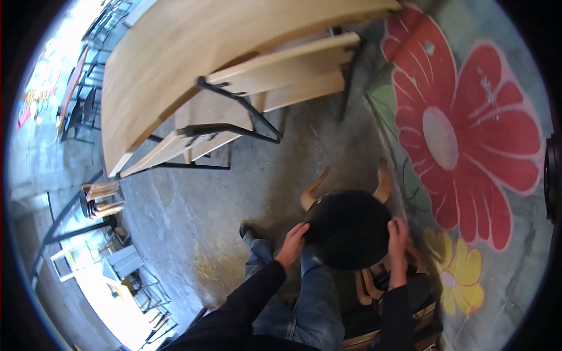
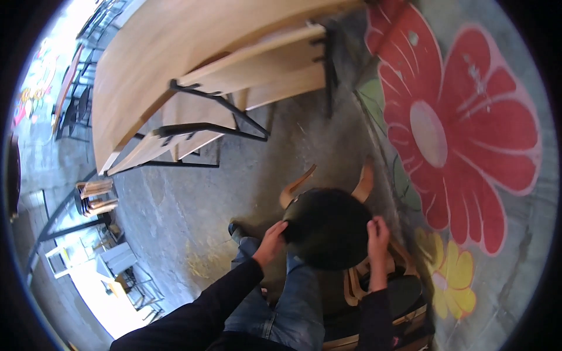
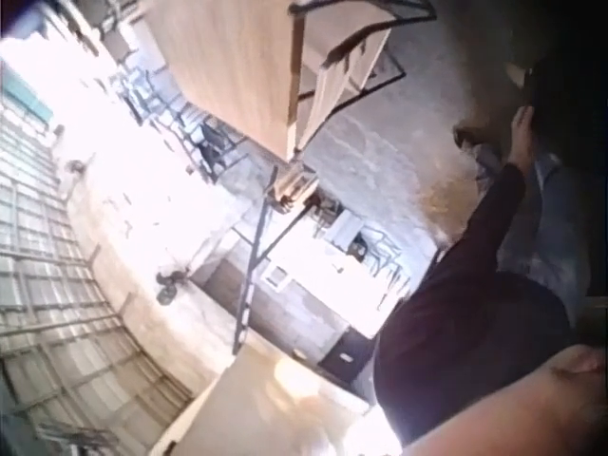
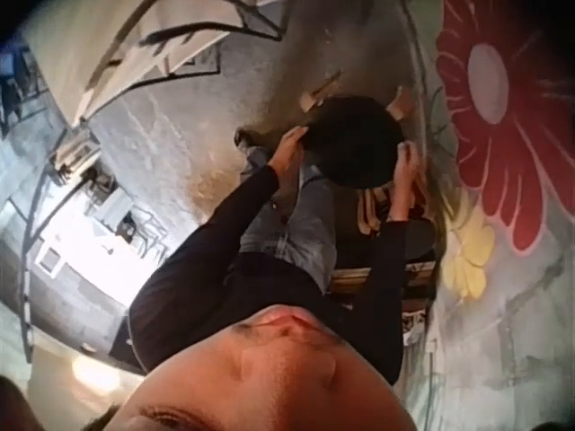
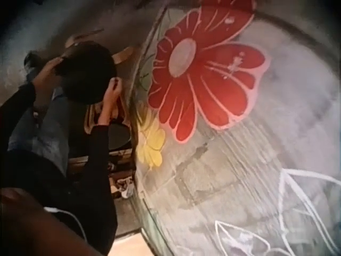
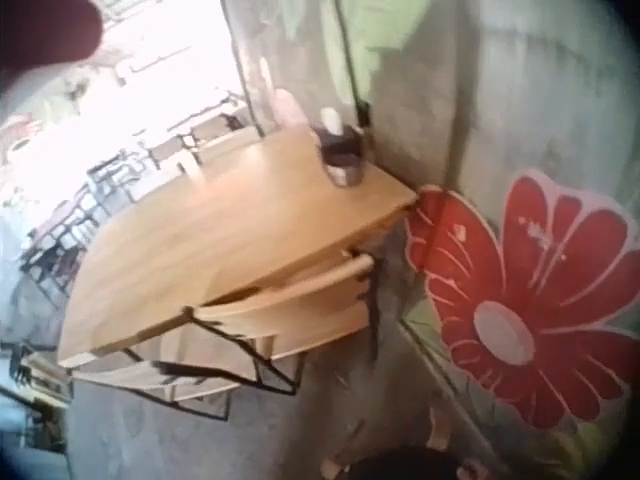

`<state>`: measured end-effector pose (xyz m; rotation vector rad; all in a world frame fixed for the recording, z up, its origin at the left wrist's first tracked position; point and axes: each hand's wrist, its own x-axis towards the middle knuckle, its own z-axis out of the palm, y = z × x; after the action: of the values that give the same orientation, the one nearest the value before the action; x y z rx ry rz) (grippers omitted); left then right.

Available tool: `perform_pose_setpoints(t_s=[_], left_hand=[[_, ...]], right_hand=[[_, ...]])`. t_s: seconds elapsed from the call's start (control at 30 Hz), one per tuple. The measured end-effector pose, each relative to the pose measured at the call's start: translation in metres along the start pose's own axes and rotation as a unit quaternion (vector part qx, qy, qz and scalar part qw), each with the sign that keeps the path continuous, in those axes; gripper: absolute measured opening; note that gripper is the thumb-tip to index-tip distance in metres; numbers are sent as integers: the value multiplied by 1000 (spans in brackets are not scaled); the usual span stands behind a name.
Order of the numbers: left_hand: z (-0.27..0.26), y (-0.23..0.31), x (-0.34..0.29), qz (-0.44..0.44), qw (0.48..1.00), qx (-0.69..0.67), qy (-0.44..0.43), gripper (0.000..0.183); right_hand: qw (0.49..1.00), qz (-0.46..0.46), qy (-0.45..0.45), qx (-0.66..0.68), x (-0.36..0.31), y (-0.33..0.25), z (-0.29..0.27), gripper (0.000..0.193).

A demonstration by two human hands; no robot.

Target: Picking up wooden stools and placing them upside down on top of dining tables in a cafe setting.

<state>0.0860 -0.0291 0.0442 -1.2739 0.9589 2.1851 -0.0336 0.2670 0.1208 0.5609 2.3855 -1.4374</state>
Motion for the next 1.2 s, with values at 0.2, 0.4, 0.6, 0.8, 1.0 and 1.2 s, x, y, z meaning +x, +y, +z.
perform_pose_setpoints(t_s=[0.2,0.4,0.6,0.8,1.0,1.2], left_hand=[[-124,38,-136,163,974,-156,32,27],[-234,101,-277,279,933,-182,135,34],[-327,125,-393,394,881,-178,194,34],[-386,165,-469,462,831,-175,256,43],[-418,226,-499,502,774,-301,242,54],[-477,305,-494,511,753,-312,274,58]], right_hand=[[984,-13,-178,27,-103,-57,118,59],[873,26,-382,303,-224,-166,230,46],[817,77,-462,335,-316,-241,332,35],[756,91,-544,353,-372,-307,405,40],[685,118,-626,353,-347,-330,501,47],[692,163,-616,339,-377,-421,588,48]])
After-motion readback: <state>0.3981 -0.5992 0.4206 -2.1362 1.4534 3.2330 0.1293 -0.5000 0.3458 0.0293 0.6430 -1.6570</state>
